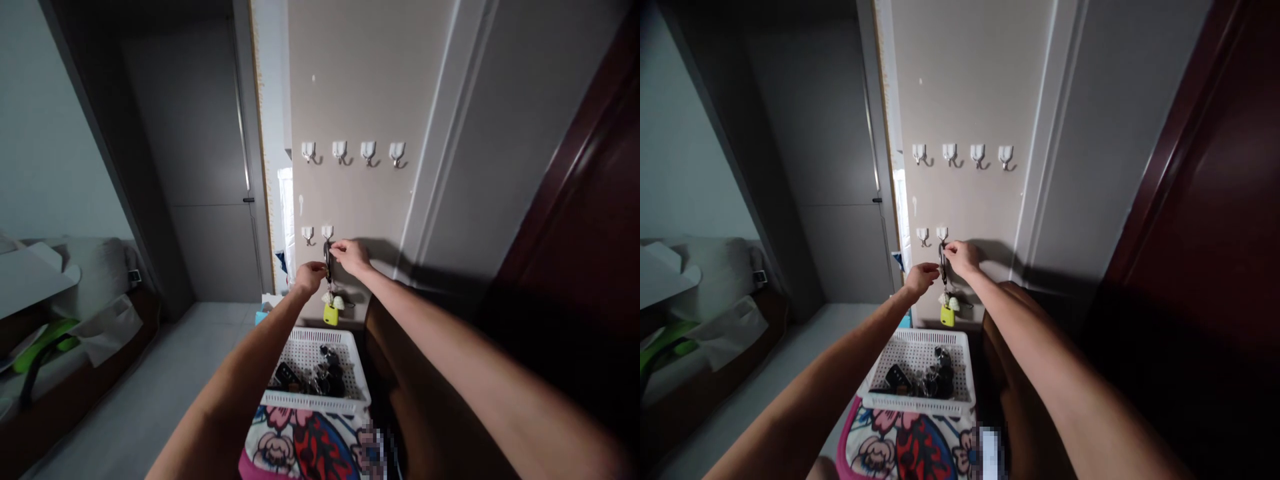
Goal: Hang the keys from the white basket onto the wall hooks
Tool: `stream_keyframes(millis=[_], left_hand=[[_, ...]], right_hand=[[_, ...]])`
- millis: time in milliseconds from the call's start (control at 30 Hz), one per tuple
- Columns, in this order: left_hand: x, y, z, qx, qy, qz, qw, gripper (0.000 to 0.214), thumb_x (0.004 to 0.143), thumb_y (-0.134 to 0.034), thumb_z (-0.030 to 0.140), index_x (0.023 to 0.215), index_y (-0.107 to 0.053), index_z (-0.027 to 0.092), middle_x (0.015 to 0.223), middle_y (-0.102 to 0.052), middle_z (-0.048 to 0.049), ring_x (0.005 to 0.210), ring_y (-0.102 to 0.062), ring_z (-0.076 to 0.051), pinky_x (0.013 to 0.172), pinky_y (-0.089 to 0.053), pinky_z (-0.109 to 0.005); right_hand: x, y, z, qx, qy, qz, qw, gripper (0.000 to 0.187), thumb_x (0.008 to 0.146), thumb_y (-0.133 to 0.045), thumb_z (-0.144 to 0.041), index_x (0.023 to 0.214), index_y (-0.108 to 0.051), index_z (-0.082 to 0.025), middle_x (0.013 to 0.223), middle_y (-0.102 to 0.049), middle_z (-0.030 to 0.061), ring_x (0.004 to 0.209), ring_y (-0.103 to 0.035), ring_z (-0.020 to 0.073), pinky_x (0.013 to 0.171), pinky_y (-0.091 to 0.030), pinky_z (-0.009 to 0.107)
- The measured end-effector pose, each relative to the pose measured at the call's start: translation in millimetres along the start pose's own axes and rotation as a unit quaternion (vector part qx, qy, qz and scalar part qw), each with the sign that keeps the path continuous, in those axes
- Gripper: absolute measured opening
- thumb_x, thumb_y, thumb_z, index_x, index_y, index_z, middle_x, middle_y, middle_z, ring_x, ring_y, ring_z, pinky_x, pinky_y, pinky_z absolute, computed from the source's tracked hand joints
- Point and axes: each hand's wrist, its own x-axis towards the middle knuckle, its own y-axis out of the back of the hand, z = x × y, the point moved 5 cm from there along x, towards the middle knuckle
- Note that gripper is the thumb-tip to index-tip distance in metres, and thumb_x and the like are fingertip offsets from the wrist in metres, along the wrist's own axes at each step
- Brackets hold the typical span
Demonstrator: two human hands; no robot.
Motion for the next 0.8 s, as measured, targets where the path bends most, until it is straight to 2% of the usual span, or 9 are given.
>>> stream_keyframes(millis=[100, 200, 300, 367, 533, 700, 800], left_hand=[[-28.7, 6.7, -28.4, 0.079, -0.006, -0.050, 0.996, 0.028, 0.057, -0.049, 0.015, 0.084, -0.056, 0.010, 0.073, -0.059, -0.0054, 0.059, -0.049, -0.009, 0.053, -0.038, -0.019], [-63.1, 12.5, -66.1, 0.150, -0.002, -0.091, 0.984, 0.027, 0.058, -0.048, 0.017, 0.083, -0.056, 0.010, 0.075, -0.059, -0.0055, 0.065, -0.051, -0.011, 0.059, -0.039, -0.020], [-94.5, 14.1, -98.5, 0.204, 0.014, -0.129, 0.970, 0.028, 0.059, -0.047, 0.017, 0.085, -0.055, 0.012, 0.078, -0.059, -0.0049, 0.070, -0.052, -0.012, 0.063, -0.039, -0.021], [-109.5, 14.7, -110.1, 0.245, 0.011, -0.136, 0.960, 0.027, 0.059, -0.047, 0.019, 0.085, -0.055, 0.013, 0.079, -0.060, -0.0046, 0.071, -0.052, -0.012, 0.066, -0.038, -0.022], [-125.6, 13.4, -107.6, 0.297, -0.041, -0.171, 0.939, 0.026, 0.062, -0.044, 0.023, 0.084, -0.056, 0.015, 0.081, -0.059, -0.0031, 0.072, -0.051, -0.013, 0.066, -0.038, -0.021], [-128.6, 13.2, -101.6, 0.345, -0.068, -0.239, 0.905, 0.025, 0.063, -0.041, 0.025, 0.083, -0.056, 0.019, 0.080, -0.059, -0.0003, 0.072, -0.051, -0.013, 0.065, -0.037, -0.021], [-130.7, 13.9, -100.2, 0.329, -0.066, -0.268, 0.903, 0.028, 0.064, -0.042, 0.028, 0.087, -0.055, 0.020, 0.080, -0.059, -0.0002, 0.071, -0.051, -0.012, 0.064, -0.037, -0.020]], right_hand=[[-30.2, -8.0, 7.7, -0.015, 0.022, -0.042, 0.999, 0.018, 0.061, -0.046, -0.026, 0.073, -0.058, -0.018, 0.069, -0.060, -0.0002, 0.058, -0.053, 0.0088, 0.052, -0.039, 0.018], [-71.8, -25.1, 18.1, -0.061, 0.049, -0.152, 0.985, 0.016, 0.060, -0.047, -0.026, 0.068, -0.058, -0.018, 0.066, -0.060, -0.0005, 0.058, -0.052, 0.0092, 0.052, -0.037, 0.018], [-110.4, -45.5, 26.1, -0.112, 0.076, -0.276, 0.952, 0.015, 0.059, -0.048, -0.025, 0.065, -0.059, -0.018, 0.065, -0.060, -0.0003, 0.058, -0.052, 0.0097, 0.050, -0.035, 0.018], [-129.4, -58.1, 28.4, -0.140, 0.097, -0.342, 0.924, 0.015, 0.057, -0.048, -0.024, 0.067, -0.059, -0.018, 0.066, -0.060, -0.0005, 0.059, -0.052, 0.0100, 0.049, -0.034, 0.018], [-159.5, -79.1, 24.1, -0.180, 0.175, -0.446, 0.859, 0.022, 0.055, -0.051, -0.030, 0.072, -0.059, -0.019, 0.069, -0.059, 0.0004, 0.063, -0.051, 0.0119, 0.049, -0.032, 0.019], [-175.3, -87.4, 18.8, -0.223, 0.243, -0.473, 0.817, 0.038, 0.052, -0.049, -0.043, 0.075, -0.058, -0.013, 0.074, -0.058, 0.0072, 0.067, -0.050, 0.0168, 0.047, -0.031, 0.021], [-178.3, -89.2, 19.5, -0.246, 0.237, -0.486, 0.804, 0.038, 0.054, -0.048, -0.040, 0.079, -0.056, -0.012, 0.075, -0.057, 0.0081, 0.066, -0.050, 0.0170, 0.046, -0.031, 0.021]])
